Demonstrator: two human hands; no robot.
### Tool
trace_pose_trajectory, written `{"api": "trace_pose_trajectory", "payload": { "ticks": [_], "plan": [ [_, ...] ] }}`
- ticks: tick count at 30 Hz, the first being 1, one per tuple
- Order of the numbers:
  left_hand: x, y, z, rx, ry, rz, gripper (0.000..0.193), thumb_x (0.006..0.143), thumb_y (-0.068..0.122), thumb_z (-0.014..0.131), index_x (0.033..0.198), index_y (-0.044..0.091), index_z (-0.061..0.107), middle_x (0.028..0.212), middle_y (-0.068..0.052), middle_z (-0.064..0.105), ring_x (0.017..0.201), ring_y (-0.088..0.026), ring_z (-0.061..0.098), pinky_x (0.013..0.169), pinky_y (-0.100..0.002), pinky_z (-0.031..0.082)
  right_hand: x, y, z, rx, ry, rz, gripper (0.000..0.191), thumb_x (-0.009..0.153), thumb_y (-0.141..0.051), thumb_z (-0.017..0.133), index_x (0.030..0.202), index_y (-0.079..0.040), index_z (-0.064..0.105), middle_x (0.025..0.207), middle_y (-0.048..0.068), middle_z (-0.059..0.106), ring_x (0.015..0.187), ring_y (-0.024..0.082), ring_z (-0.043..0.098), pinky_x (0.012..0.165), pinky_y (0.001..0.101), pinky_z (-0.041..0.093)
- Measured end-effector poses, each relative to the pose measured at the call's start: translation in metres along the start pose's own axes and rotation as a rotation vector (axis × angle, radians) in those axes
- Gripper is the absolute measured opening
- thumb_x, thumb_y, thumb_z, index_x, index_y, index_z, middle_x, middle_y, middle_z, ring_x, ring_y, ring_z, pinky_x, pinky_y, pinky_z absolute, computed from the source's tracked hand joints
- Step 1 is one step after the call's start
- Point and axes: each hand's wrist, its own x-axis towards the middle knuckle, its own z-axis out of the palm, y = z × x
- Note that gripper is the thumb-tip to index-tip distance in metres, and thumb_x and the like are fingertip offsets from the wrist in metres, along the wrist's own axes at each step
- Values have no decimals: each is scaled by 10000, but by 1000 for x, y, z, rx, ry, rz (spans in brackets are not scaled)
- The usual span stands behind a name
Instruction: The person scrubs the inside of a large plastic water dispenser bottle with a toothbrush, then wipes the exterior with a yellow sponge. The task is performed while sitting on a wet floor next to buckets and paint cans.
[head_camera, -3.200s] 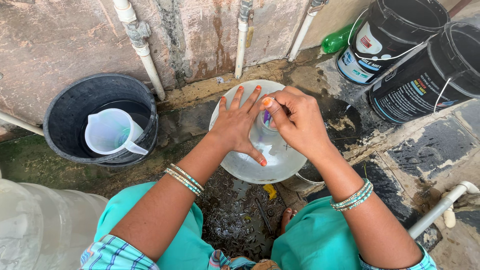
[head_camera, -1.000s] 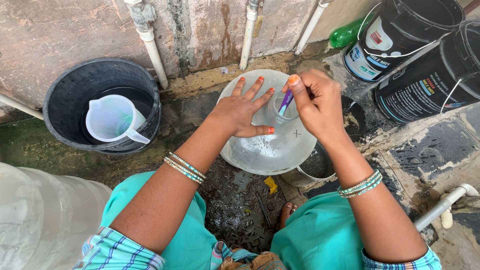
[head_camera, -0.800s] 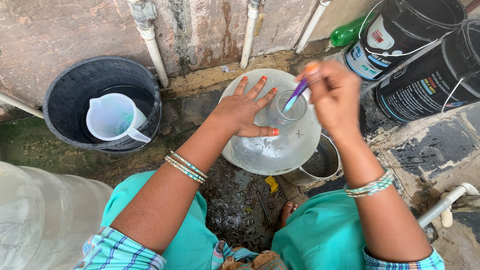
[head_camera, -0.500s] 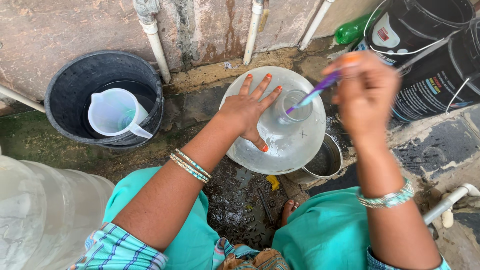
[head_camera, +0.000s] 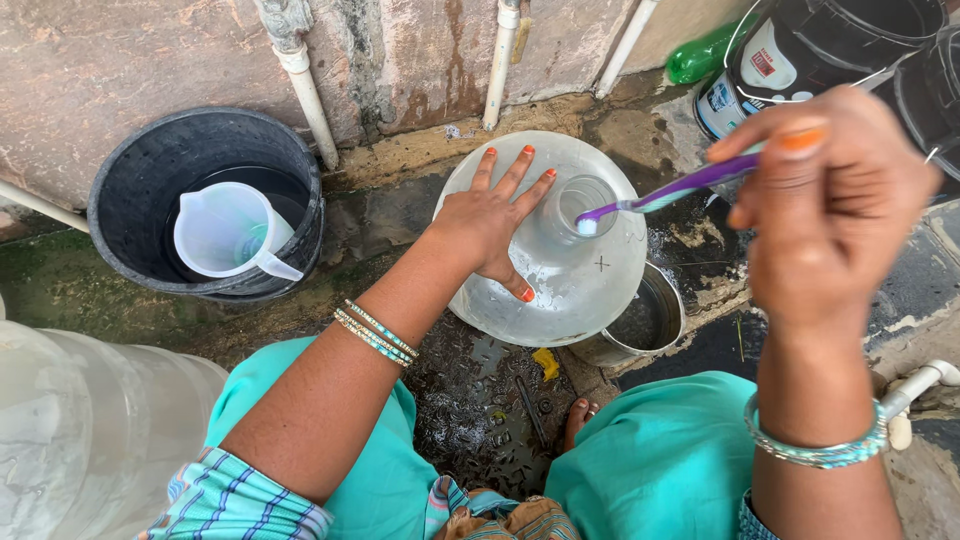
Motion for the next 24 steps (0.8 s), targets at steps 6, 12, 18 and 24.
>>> {"api": "trace_pose_trajectory", "payload": {
  "ticks": [6,12,18,24],
  "plan": [
    [0,0,-1,12,2,3,1611,401,699,947,1632,318,-20,1713,-94,-103,1541,-481,-44,1120,-539,422,-9,36,52,-104,-186,36,395,1183,-272,554,924,-42,744,843,45,652,753,137,595,705,339,468],
    [0,-1,-1,0,12,-1,1617,395,720,936,1629,308,-25,1711,-96,-100,1540,-480,-35,1112,-532,436,8,10,27,42,-90,149,350,1136,-293,520,914,-81,689,858,38,655,602,78,537,568,259,421],
    [1,-1,0,8,5,-8,1611,398,725,930,1632,314,-20,1711,-96,-94,1542,-478,-34,1102,-540,442,-4,-3,11,-76,-62,0,442,1207,-348,512,920,-66,696,809,52,675,654,101,558,666,294,439],
    [-1,2,-3,-1,-4,-28,1615,399,748,918,1634,310,-25,1711,-96,-95,1541,-474,-29,1107,-528,443,-2,18,60,-254,-109,172,346,1093,-288,623,895,-45,770,715,87,609,608,171,553,568,344,401]
  ]
}}
